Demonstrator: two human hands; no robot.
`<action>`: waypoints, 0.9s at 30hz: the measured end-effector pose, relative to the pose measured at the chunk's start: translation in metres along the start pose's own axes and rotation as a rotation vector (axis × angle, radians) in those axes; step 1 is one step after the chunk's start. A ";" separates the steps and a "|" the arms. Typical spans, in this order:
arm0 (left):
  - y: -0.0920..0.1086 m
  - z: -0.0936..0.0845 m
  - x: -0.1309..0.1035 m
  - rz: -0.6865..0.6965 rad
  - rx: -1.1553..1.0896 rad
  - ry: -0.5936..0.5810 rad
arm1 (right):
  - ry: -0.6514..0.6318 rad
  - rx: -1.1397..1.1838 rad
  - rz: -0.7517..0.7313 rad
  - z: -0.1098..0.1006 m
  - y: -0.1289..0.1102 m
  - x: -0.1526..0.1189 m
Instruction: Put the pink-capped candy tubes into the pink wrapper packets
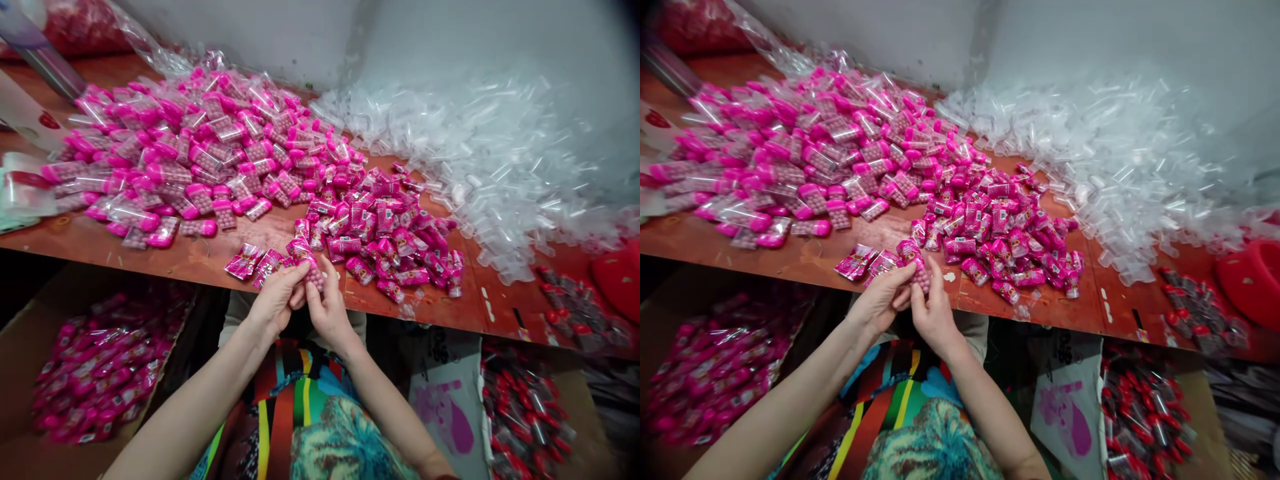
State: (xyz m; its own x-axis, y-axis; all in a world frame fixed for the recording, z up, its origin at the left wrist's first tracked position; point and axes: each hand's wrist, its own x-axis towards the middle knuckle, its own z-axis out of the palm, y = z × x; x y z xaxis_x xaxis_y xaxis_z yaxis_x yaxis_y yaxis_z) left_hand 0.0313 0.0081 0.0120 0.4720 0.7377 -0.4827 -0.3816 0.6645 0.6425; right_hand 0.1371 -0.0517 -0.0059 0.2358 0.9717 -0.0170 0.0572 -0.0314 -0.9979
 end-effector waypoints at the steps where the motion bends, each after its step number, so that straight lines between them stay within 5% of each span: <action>1: 0.001 -0.001 0.000 -0.016 -0.027 -0.013 | -0.048 0.083 0.053 0.000 -0.001 0.001; 6: 0.011 -0.002 -0.001 -0.056 -0.085 -0.082 | -0.167 0.426 0.205 0.000 -0.001 0.005; 12: 0.009 -0.004 -0.003 -0.026 0.014 -0.050 | -0.029 0.319 0.165 0.007 0.005 -0.001; 18: 0.007 -0.008 -0.005 -0.021 0.092 -0.048 | -0.109 0.407 0.242 0.009 0.005 -0.003; 23: 0.003 -0.007 -0.004 0.038 0.114 0.130 | 0.019 0.139 0.039 0.013 0.013 -0.002; 27: -0.004 -0.003 -0.002 0.037 0.032 0.146 | -0.050 0.330 0.200 0.015 0.014 -0.001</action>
State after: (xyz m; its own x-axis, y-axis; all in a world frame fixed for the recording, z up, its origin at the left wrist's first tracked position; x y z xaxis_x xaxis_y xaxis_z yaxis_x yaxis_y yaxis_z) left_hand 0.0294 0.0044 0.0089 0.3364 0.7725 -0.5386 -0.3700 0.6344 0.6787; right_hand 0.1228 -0.0493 -0.0212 0.1628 0.9644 -0.2084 -0.3018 -0.1524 -0.9411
